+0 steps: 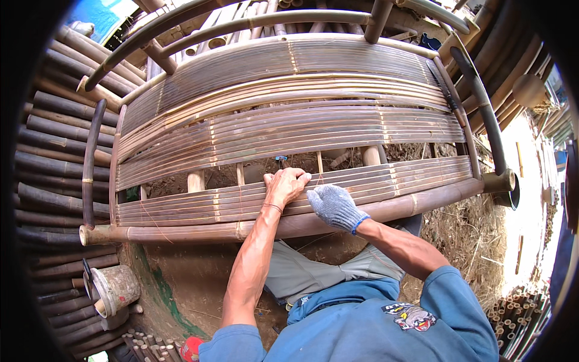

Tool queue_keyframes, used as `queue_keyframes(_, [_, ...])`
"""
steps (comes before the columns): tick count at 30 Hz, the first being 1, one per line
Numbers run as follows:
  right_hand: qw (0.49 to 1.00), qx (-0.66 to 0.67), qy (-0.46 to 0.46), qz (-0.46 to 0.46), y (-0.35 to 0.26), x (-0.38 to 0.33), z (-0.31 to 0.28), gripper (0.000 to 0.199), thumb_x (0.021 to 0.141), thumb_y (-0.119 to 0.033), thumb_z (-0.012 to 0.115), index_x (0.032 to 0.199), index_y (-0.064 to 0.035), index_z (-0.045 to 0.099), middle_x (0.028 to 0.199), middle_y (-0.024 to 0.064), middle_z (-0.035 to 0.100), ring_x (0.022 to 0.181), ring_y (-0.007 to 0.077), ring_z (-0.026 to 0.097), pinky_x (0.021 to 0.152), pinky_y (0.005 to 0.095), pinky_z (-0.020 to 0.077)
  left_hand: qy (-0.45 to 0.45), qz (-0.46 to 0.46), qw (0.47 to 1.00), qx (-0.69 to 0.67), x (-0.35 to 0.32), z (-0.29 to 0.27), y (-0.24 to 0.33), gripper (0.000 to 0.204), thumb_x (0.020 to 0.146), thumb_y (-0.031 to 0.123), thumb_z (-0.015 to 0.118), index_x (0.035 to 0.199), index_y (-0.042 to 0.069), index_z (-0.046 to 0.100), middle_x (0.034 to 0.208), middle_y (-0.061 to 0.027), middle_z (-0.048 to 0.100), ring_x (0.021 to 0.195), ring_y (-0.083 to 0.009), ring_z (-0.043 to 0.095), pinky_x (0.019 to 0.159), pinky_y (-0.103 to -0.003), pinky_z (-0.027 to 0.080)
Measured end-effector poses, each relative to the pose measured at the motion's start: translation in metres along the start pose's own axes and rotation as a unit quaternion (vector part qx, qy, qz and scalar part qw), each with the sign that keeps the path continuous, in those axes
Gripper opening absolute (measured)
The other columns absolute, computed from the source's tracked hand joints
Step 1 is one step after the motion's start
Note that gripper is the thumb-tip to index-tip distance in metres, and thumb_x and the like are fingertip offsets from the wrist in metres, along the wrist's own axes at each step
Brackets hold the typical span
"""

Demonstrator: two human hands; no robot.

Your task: The person sits on the ground and weaves thin bamboo strips into a bamboo frame using a thin cord. They pull the cord through the strips, tie knots, and adjust the woven sections by hand.

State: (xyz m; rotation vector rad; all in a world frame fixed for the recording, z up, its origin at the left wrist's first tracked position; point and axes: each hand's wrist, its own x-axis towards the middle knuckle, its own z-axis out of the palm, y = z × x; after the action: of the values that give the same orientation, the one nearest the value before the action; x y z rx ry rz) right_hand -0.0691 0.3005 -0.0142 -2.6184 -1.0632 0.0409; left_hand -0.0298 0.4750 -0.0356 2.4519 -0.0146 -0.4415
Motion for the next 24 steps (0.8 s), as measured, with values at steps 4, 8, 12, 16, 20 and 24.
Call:
queue_keyframes(4, [0.998,0.036,-0.022,0.046,0.015,-0.022,-0.008,0.016,0.088,-0.016,0.056,0.078,-0.0045,0.059,0.069,0.0169,0.063,0.065,0.0355,0.067,0.055,0.0484,0.0532,-0.014,0.006,1.000,0.008,0.002,-0.002,-0.001,0.037,0.092,0.047,0.055,0.100,0.018,0.078,0.093,-0.0124,0.074,0.096,-0.0320,0.067,0.094,-0.046,0.032])
queue_keyframes(8, [0.999,0.013,0.009,0.049,0.043,-0.056,-0.011,0.017,0.091,-0.016,0.053,0.081,-0.0036,0.058,0.075,0.0179,0.064,0.067,0.0371,0.067,0.056,0.0478,0.0536,0.027,0.040,0.999,-0.007,-0.003,0.003,-0.006,0.034,0.091,0.045,0.060,0.097,0.017,0.078,0.091,-0.0132,0.073,0.097,-0.0318,0.066,0.094,-0.047,0.034])
queue_keyframes(12, [0.994,0.025,0.026,0.107,0.032,-0.066,0.006,0.016,0.092,-0.016,0.052,0.084,-0.0033,0.058,0.080,0.0191,0.065,0.071,0.0367,0.067,0.061,0.0471,0.0546,0.169,0.125,0.976,-0.052,-0.005,0.005,-0.006,0.023,0.084,0.029,0.073,0.096,0.010,0.073,0.100,-0.0106,0.063,0.102,-0.0304,0.061,0.088,-0.041,0.044])
queue_keyframes(16, [0.972,0.043,0.109,0.201,0.028,-0.072,0.004,0.023,0.097,-0.019,0.050,0.092,0.0017,0.059,0.086,0.0185,0.066,0.072,0.0353,0.066,0.065,0.0459,0.0541,0.291,0.213,0.900,0.244,0.019,-0.008,-0.003,0.035,0.075,0.018,0.077,0.104,0.013,0.059,0.105,-0.0070,0.054,0.102,-0.0265,0.054,0.085,-0.041,0.045])
queue_keyframes(20, [0.776,0.469,0.252,0.338,0.078,-0.106,-0.033,0.020,0.094,-0.018,0.053,0.081,-0.0047,0.060,0.081,0.0147,0.066,0.074,0.0324,0.064,0.070,0.0409,0.0546,0.264,0.320,0.835,0.361,0.045,-0.028,-0.002,0.005,0.085,0.011,0.056,0.089,0.012,0.055,0.089,-0.0069,0.053,0.086,-0.0252,0.056,0.071,-0.038,0.046])
queue_keyframes(24, [0.879,-0.019,0.358,0.314,0.156,-0.143,-0.078,0.024,0.088,-0.026,0.066,0.075,-0.0054,0.066,0.088,0.0152,0.068,0.086,0.0339,0.064,0.080,0.0447,0.0513,0.180,0.374,0.848,0.329,0.031,-0.038,-0.004,0.017,0.077,0.008,0.067,0.087,0.010,0.055,0.088,-0.0086,0.054,0.087,-0.0288,0.057,0.071,-0.039,0.048])
